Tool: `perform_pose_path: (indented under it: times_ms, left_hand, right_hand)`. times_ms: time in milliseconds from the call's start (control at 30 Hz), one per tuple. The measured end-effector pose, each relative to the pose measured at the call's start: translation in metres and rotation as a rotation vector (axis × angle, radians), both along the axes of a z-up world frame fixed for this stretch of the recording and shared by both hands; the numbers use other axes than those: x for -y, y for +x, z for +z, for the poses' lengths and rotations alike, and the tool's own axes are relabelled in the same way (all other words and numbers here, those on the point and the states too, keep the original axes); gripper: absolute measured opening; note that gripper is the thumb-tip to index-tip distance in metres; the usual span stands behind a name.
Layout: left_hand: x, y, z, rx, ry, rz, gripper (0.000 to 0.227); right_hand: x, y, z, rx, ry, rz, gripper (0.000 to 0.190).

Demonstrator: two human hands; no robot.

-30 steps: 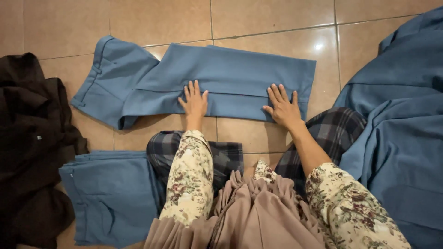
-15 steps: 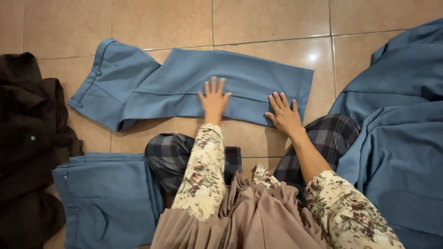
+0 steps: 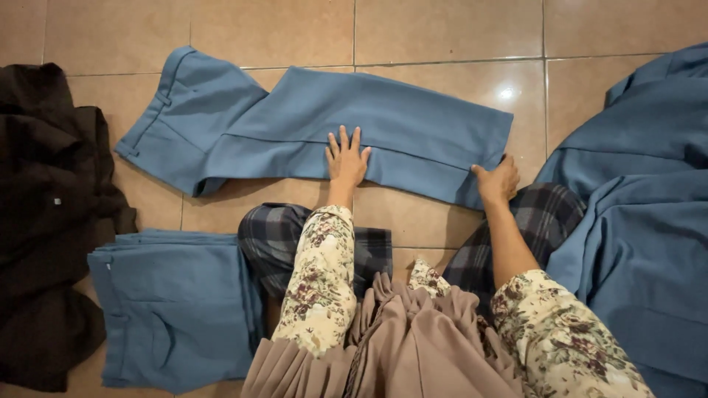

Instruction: Folding blue trousers and stacking them on a tiled floor.

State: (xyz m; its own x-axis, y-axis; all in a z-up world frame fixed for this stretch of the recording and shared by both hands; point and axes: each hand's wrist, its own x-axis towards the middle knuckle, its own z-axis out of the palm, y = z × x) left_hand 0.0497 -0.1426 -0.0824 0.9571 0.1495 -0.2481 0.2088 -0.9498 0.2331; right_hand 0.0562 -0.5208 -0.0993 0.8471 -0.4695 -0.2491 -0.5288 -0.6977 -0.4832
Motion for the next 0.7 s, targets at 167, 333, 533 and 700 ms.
perform_pose_path:
  times_ms: [167, 333, 533, 700]
  left_hand:
    - [0.003, -0.001, 0.016, -0.031, -0.004, 0.026, 0.066]
    - [0.01, -0.001, 0.038, -0.07, -0.037, 0.058, 0.064]
    - [0.05, 0.001, 0.022, 0.109, -0.185, 0.016, 0.066]
    - [0.135, -0.013, 0.039, 0.108, -0.345, -0.056, 0.068]
  right_hand:
    - [0.019, 0.012, -0.04, -0.019, 0.003, -0.014, 0.066]
    - [-0.014, 0.004, 0.039, 0.044, 0.597, -0.207, 0.077]
    - [0.09, 0.009, 0.065, 0.078, 1.451, -0.38, 0.051]
    - [0.052, -0.047, 0.235, 0.508, 1.609, -0.22, 0.021]
